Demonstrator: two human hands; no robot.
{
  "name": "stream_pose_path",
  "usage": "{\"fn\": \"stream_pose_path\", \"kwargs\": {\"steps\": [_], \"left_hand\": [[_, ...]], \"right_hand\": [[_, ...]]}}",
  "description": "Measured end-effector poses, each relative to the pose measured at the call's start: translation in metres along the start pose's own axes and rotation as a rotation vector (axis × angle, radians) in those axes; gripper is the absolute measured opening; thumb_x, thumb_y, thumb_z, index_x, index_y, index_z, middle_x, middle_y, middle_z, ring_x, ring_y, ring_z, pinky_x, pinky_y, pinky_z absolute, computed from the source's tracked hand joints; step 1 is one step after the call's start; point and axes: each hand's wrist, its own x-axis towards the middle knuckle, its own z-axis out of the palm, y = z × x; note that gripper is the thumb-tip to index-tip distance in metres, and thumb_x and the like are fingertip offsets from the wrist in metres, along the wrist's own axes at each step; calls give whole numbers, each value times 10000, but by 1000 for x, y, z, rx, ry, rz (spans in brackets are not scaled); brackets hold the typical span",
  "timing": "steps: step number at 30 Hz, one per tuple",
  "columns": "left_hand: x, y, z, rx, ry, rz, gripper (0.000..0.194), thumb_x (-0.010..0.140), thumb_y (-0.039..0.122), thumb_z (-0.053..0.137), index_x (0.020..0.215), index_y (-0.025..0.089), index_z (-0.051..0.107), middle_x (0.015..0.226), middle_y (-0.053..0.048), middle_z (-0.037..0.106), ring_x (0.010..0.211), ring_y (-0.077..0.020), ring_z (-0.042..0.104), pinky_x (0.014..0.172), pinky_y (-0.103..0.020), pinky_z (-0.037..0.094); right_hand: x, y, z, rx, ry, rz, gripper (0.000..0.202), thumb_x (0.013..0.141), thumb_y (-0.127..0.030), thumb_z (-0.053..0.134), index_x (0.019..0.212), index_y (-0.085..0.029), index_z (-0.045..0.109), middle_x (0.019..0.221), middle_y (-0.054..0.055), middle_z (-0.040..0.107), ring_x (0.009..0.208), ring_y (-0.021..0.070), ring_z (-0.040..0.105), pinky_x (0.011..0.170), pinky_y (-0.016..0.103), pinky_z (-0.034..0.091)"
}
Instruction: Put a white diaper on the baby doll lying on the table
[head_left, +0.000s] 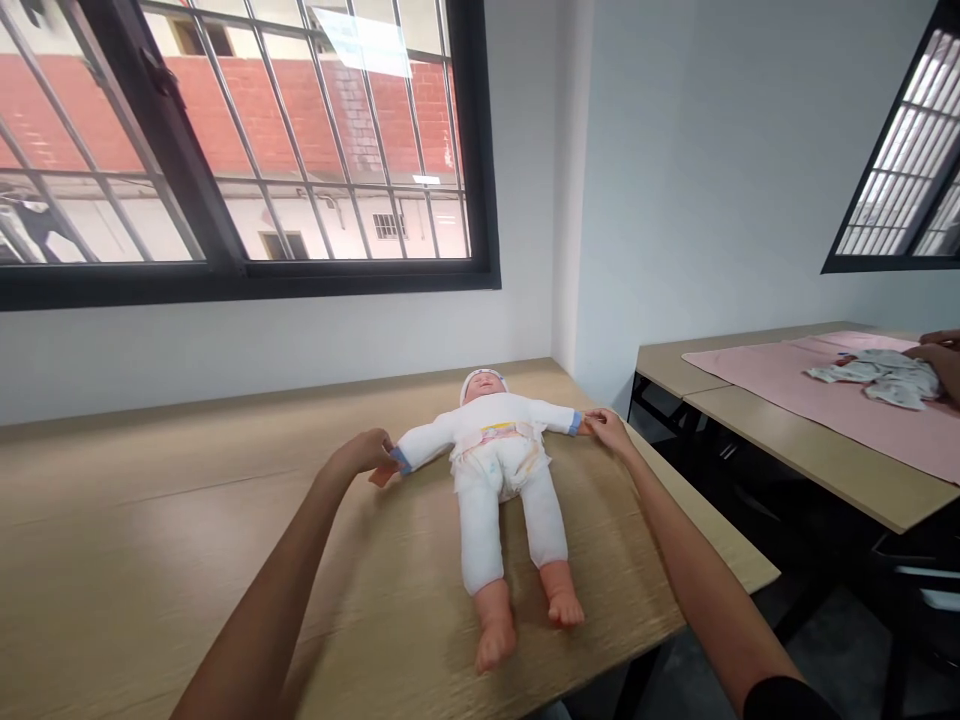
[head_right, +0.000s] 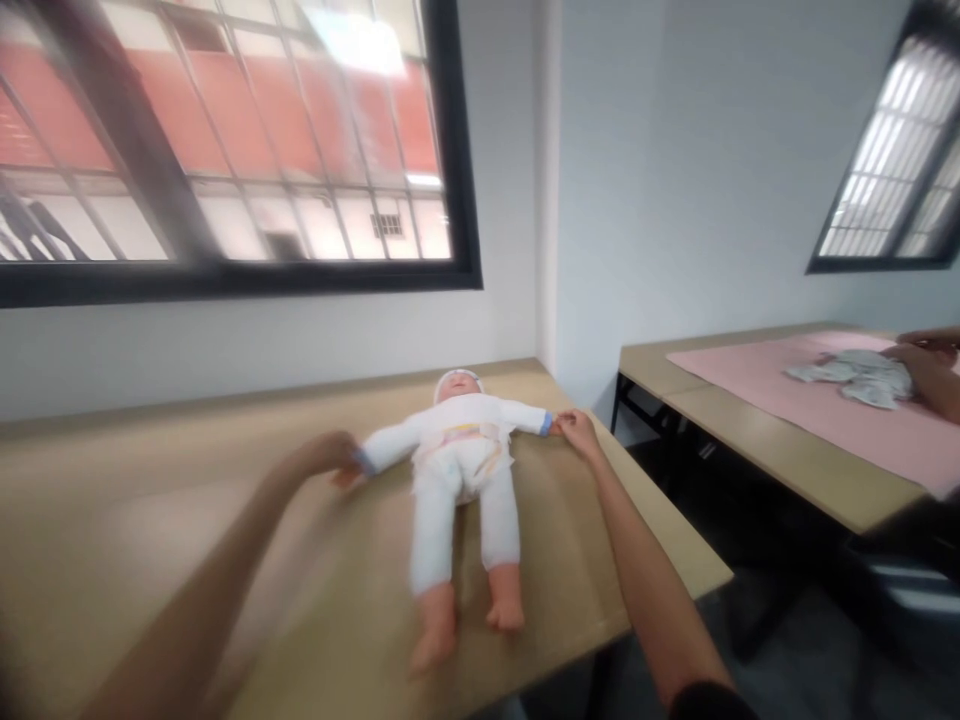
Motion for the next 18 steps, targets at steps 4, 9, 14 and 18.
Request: {"fn": "stream_pose_path", "kwargs": {"steps": [4, 9, 14, 18], "left_hand": [[-2, 2, 4, -3, -81, -2, 201, 451, 286, 662, 390, 199, 492, 390, 8, 482, 459, -174, 500, 503, -271, 341], [-5, 11, 8, -93, 18, -2, 241, 506, 349, 677, 624, 188, 542, 564, -13, 574, 517, -176, 540, 491, -259, 359], [-7, 19, 17, -159, 130, 44, 396, 565, 465, 665, 785, 192, 480, 789, -55, 604, 607, -175, 540, 466, -246, 357], [-7, 20, 21, -182, 195, 132, 433, 591, 495, 645, 846, 186, 480, 886, -67, 605, 766, -212, 559, 571, -264, 409]], "right_hand": [[-3, 0, 3, 11, -77, -38, 254, 738, -295, 538, 931, -167, 644, 1021, 97, 659, 956, 225, 611, 866, 352, 475], [-6, -1, 7, -236, 21, -206, 276, 686, -304, 630, 940, -200, 659, 1144, 99, 592, 1141, 270, 504, 1009, 422, 372], [-12, -8, 16, -160, -96, -273, 339, 733, -328, 618, 1050, -207, 617, 1122, 75, 633, 1088, 242, 549, 997, 410, 386], [-17, -14, 22, -105, -129, -269, 387, 756, -321, 605, 1126, -210, 582, 1167, 81, 629, 1075, 226, 574, 982, 394, 410]]}}
